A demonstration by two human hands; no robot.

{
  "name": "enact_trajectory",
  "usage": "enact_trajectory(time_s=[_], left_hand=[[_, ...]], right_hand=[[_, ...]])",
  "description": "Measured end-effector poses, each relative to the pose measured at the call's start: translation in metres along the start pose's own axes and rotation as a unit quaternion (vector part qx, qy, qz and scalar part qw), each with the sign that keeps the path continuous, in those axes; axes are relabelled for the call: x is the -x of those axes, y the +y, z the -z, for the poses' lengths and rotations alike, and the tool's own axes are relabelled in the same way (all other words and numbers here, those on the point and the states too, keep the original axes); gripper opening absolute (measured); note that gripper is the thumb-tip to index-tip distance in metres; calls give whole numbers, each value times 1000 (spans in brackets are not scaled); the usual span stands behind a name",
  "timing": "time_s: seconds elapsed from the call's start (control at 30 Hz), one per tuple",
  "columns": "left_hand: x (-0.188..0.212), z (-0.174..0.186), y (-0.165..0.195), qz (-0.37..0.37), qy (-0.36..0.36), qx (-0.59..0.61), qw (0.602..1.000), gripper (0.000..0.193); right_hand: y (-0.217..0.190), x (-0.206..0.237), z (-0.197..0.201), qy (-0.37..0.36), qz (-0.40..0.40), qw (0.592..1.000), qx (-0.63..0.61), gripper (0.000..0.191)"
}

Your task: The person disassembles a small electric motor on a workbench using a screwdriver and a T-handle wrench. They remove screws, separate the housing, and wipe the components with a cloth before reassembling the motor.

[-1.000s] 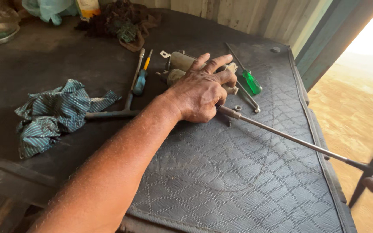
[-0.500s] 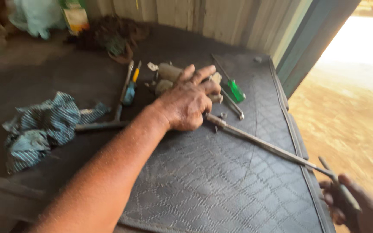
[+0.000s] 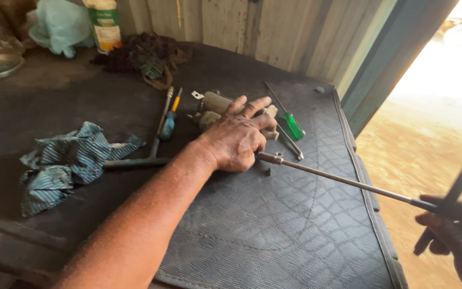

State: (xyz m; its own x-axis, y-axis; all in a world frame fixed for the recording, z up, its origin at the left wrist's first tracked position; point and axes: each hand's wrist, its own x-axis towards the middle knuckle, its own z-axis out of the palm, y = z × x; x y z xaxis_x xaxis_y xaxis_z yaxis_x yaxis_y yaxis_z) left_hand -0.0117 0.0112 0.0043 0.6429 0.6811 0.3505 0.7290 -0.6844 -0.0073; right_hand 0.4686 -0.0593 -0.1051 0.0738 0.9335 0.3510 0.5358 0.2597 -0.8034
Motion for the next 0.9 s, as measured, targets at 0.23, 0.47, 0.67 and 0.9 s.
enact_trajectory(time_s=[0.23, 0.47, 0.67, 0.9], left_hand=[[7, 14, -1, 11, 31, -5, 999, 47], [32, 19, -29, 184, 49, 89, 978, 125], [26, -18, -34, 146, 160, -4, 976, 65], [-10, -18, -40, 166, 234, -19, 958, 41]], right_hand=[[19, 21, -6, -29, 42, 972, 229, 33], [94, 19, 16, -69, -5, 995, 73, 34], [-17, 47, -22, -150, 355, 861, 332, 55], [-161, 21, -96, -307, 425, 791, 316, 87]])
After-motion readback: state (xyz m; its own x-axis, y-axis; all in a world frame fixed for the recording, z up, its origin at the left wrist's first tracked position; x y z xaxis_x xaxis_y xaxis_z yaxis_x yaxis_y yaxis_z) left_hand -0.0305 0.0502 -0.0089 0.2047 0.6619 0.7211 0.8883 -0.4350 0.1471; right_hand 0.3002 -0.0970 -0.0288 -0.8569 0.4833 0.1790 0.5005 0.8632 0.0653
